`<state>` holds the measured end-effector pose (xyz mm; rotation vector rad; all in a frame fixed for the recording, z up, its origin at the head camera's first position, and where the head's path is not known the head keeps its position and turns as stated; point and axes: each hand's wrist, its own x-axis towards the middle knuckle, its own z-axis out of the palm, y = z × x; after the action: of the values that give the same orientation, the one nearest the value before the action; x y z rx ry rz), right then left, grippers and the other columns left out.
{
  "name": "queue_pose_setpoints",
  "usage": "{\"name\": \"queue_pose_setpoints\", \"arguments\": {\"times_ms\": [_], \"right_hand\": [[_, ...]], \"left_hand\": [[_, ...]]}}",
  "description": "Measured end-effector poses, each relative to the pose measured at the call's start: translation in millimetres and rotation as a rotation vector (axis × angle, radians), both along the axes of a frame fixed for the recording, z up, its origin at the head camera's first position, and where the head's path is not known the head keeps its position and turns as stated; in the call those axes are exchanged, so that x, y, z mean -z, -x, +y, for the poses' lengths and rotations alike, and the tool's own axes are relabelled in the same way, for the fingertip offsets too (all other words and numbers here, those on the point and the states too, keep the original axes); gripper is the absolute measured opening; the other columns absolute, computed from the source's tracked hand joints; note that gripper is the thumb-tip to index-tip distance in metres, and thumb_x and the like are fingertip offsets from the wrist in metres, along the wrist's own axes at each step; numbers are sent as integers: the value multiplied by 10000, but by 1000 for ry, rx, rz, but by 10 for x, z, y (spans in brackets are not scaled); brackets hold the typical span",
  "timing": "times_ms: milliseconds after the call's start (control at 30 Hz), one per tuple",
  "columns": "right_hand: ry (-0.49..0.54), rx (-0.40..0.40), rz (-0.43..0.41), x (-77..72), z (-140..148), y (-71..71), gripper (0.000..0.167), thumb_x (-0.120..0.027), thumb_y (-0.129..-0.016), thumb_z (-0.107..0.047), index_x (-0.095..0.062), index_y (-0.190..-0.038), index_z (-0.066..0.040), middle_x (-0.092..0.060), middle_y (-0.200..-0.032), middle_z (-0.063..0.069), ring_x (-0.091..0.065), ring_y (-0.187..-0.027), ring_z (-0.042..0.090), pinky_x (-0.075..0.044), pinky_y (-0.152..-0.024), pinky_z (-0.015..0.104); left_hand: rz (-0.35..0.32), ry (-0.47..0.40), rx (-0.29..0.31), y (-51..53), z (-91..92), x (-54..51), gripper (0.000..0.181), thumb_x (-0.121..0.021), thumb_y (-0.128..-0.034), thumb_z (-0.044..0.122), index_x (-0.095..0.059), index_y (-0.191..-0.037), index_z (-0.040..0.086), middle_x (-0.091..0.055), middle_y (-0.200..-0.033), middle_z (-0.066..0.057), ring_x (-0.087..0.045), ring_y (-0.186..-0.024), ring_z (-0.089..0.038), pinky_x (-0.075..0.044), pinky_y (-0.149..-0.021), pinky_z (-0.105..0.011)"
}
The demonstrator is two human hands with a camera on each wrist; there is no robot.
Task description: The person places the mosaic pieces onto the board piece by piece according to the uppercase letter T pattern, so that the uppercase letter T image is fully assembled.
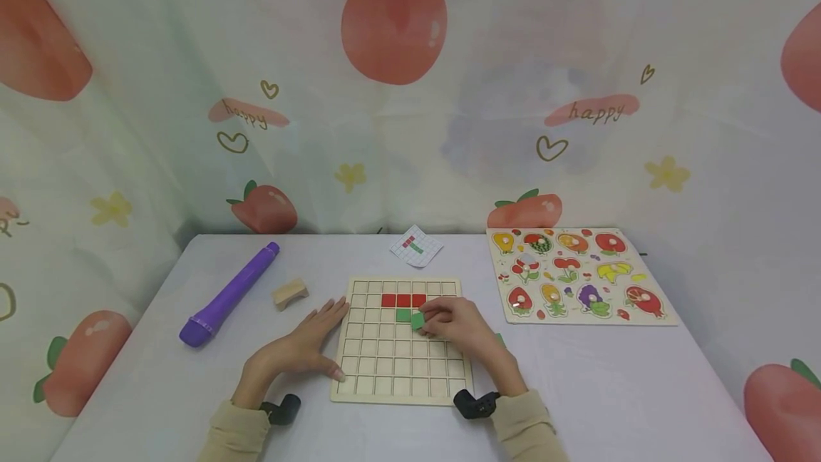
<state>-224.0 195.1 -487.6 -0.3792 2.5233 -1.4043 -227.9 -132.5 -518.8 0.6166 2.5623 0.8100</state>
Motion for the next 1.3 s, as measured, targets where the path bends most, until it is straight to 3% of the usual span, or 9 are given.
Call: {"name": "queue_pose_setpoints", "arguments": {"times_ms": [400, 933, 1300], "right_hand": [[-40, 22, 33, 41, -150, -42, 250, -798, -896, -156, -762, -1122, -57, -749, -961, 5, -683, -837, 118, -571, -768, 184], [-74, -1, 92, 108, -250, -71, 209, -794, -898, -137, -770, -1098, -81, -715, -895, -44, -639, -796, 114, -557, -710, 191], [-90, -1, 84, 107, -270, -90, 230, -783, -900, -118, -763, -1127, -88, -674, -880, -61, -609, -799, 122, -537, -694, 190]], "left_hand": [[-16, 16, -7, 6, 9, -21, 1287, -944, -665, 420, -185, -1657, 113, -107, -1741, -49, -32, -1618, -265, -32, -1324, -511], [-18, 31, -20, -16, 36, -68, 1281, -949, -667, 404, -189, -1656, 111, -112, -1741, -55, -32, -1618, -272, -34, -1324, -515], [-14, 22, -13, -8, 29, -54, 1287, -951, -661, 403, -191, -1655, 103, -112, -1740, -60, -37, -1618, -274, -33, -1323, -517]]}}
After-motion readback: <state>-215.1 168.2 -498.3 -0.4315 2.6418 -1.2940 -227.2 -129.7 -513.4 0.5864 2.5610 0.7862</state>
